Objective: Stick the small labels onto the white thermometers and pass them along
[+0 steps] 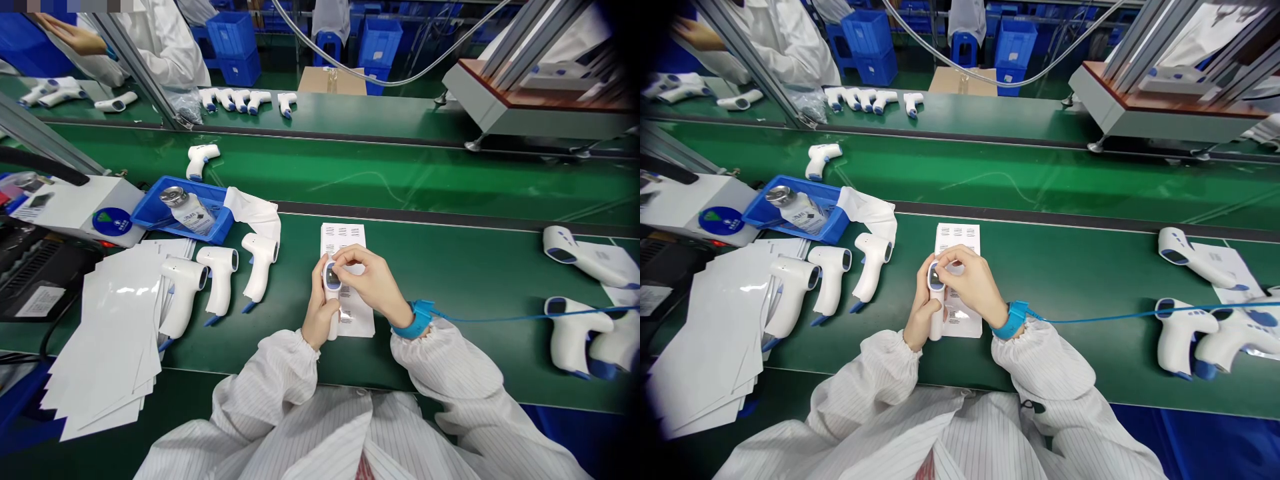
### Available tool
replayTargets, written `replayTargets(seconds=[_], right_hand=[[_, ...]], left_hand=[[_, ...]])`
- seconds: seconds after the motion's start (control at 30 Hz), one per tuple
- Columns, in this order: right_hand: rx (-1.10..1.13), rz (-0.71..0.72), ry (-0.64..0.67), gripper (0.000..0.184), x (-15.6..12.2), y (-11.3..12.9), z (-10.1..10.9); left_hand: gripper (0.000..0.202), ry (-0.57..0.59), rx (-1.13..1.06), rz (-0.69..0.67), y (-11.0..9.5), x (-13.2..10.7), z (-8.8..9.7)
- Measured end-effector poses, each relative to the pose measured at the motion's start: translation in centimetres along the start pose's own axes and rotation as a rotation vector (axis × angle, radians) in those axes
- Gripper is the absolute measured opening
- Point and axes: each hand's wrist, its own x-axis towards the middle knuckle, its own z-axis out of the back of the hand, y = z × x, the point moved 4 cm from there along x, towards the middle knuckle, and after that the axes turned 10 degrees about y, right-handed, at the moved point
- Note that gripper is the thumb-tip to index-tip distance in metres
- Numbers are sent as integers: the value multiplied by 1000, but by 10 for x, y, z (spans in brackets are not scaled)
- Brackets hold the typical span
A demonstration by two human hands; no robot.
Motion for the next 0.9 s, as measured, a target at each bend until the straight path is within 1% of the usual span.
replayTargets(seconds=[0.33, 0.6, 0.9], right_hand=[[-6, -22, -15, 6, 2, -2, -1], [-1, -33, -10, 6, 3, -4, 0], [7, -45, -1, 5, 4, -5, 1]], left_hand=[[76, -9, 19, 0, -1, 0, -1], [78, -11, 39, 5, -2, 1, -1], [82, -1, -4, 115, -5, -2, -5]])
